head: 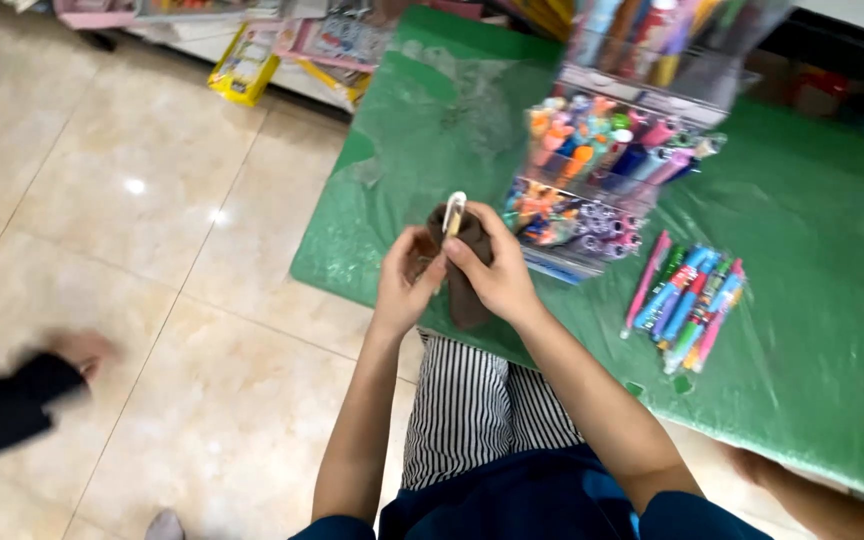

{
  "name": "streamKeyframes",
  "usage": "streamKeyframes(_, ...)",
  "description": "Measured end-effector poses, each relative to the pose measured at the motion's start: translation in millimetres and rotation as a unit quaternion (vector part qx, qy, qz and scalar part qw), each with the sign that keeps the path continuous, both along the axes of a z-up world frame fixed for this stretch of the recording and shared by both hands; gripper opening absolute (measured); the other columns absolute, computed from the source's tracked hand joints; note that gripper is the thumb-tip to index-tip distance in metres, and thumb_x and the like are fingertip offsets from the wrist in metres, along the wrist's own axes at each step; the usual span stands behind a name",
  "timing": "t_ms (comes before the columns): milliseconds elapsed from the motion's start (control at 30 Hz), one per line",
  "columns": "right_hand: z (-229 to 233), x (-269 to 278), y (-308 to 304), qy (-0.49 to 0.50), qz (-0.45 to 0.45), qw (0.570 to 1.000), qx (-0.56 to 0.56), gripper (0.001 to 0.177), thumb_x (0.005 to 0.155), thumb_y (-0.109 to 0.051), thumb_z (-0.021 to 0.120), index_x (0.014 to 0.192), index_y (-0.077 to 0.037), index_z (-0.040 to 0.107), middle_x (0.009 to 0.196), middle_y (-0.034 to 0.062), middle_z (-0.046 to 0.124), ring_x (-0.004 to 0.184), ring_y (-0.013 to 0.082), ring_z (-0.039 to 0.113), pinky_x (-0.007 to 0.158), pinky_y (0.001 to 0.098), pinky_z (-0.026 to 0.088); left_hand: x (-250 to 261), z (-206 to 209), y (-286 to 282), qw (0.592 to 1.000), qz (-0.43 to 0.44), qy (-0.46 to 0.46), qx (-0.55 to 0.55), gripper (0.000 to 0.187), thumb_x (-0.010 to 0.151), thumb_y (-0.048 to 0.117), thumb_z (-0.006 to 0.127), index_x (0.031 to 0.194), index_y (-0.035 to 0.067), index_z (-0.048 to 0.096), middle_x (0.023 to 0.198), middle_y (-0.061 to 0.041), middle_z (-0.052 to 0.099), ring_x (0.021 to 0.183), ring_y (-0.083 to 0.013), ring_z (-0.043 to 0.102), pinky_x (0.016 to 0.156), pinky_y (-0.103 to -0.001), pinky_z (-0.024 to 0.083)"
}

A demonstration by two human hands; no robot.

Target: The person selects various pens from a display and puts them into a small brown cloth pouch.

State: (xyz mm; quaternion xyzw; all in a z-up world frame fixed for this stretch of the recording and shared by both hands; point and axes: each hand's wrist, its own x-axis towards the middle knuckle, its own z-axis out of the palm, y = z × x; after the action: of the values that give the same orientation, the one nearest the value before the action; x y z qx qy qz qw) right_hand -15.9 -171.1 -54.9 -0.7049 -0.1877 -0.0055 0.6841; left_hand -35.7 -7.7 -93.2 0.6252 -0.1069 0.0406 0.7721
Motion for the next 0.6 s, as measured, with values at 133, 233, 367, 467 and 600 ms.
streamKeyframes(133,15,-31,-49,-0.026,-0.062,0.997,-0.028,0.044,0.098,-0.012,0.070,0.138,-0.002,0.055,0.125,0.0079,0.066,0.118,0.0160,0.061,0.106,0.0330,0.048,4,20,-43,0.992,-0.057,-0.076,-0.085,0.035,0.094,0.013,0.070,0.123,0.000,0.056,0.119,-0.005,0.058,0.111,-0.0141,0.060,0.099,-0.028,0.051)
streamKeyframes(233,23,-45,-80,-0.018,-0.116,0.991,-0.059,0.045,0.094,-0.009,0.073,0.136,-0.002,0.056,0.121,0.0065,0.068,0.113,0.0148,0.062,0.102,0.0319,0.050,3,39,-76,0.994,-0.053,-0.071,-0.057,0.023,0.102,0.010,0.063,0.122,-0.002,0.062,0.122,-0.006,0.062,0.111,-0.0144,0.064,0.099,-0.027,0.053)
streamKeyframes(367,23,-48,-99,0.013,-0.139,0.988,-0.058,0.044,0.092,-0.009,0.075,0.133,-0.004,0.058,0.116,0.0047,0.068,0.109,0.0132,0.064,0.097,0.0303,0.052,3,54,-99,0.996,-0.004,-0.081,0.041,0.017,0.104,0.009,0.066,0.115,-0.004,0.069,0.115,-0.009,0.069,0.104,-0.0156,0.070,0.091,-0.028,0.057)
streamKeyframes(467,24,-47,-102,0.006,-0.143,0.988,-0.063,0.046,0.090,-0.009,0.079,0.131,-0.004,0.058,0.116,0.0050,0.068,0.109,0.0131,0.063,0.097,0.0302,0.052,4,64,-103,0.999,-0.006,-0.047,-0.018,0.021,0.100,0.010,0.067,0.116,-0.004,0.068,0.112,-0.010,0.072,0.099,-0.0142,0.071,0.088,-0.027,0.058)
streamKeyframes(600,22,-45,-93,-0.015,-0.128,0.988,-0.087,0.048,0.088,-0.010,0.081,0.130,-0.003,0.058,0.116,0.0058,0.069,0.109,0.0133,0.064,0.097,0.0303,0.052,1,63,-96,0.995,0.012,-0.093,0.045,0.019,0.099,0.008,0.071,0.114,-0.004,0.071,0.115,-0.009,0.069,0.101,-0.0149,0.071,0.088,-0.027,0.058)
